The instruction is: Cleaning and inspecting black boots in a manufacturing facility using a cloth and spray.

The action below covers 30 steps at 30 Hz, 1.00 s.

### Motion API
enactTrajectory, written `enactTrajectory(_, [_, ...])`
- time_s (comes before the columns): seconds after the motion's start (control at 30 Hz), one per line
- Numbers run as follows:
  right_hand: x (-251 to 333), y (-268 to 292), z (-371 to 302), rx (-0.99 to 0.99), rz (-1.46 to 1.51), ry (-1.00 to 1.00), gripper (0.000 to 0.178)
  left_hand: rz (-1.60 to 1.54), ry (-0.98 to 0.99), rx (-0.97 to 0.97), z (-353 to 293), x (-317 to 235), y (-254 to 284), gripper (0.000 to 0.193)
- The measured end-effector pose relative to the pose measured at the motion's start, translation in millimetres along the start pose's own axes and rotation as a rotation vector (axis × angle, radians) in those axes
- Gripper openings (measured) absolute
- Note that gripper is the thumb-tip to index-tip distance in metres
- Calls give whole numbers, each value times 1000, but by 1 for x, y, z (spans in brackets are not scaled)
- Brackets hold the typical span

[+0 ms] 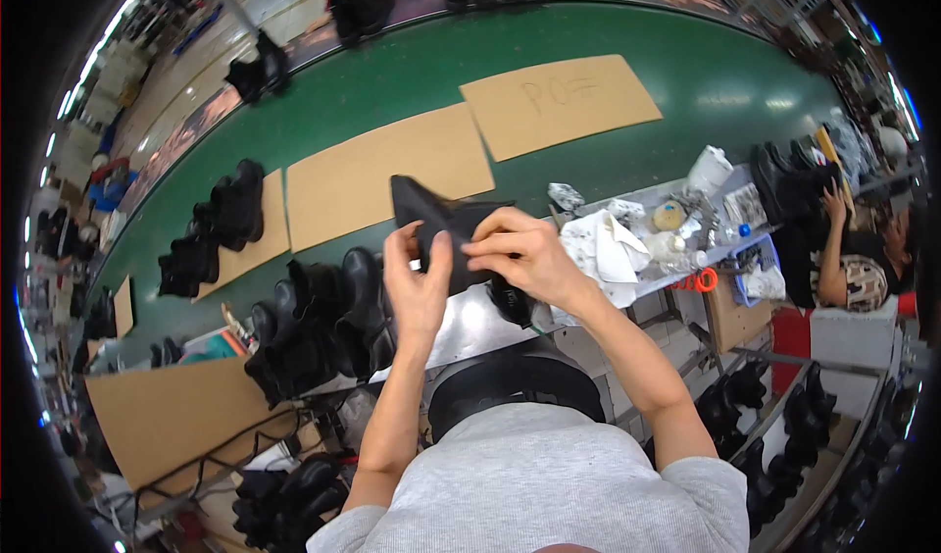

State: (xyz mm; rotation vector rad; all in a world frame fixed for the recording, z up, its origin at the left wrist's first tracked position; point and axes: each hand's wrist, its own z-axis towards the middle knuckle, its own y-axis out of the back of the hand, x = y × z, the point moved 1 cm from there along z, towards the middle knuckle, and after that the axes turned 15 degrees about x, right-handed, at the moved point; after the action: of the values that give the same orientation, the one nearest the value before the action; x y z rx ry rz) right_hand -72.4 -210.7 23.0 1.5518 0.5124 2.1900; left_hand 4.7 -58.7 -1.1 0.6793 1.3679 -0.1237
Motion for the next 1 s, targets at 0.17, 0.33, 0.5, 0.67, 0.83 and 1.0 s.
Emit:
enactTrajectory(0.17, [-5, -27, 3, 92, -80, 170, 11, -142, 104, 68, -22, 14, 13, 30])
enactTrajectory(0.33, [8, -52, -27, 121, 19, 41, 10, -221, 259, 177, -81, 31, 21, 40])
enactTrajectory(0.5, [-87, 14, -79, -410, -155, -631, 19, -583, 513, 170, -131, 31, 15, 40])
enactTrajectory(0.67, [-170, 33, -163, -143, -664, -1135, 54, -633, 600, 343, -137, 62, 41, 34])
enactTrajectory(0.83, [-179, 6, -166, -311, -512, -750, 34, -469, 456, 333, -114, 46, 45, 44])
enactTrajectory(1.0, [-152, 10, -160, -393, -82, -943, 15, -262, 521, 562, -103, 53, 62, 49])
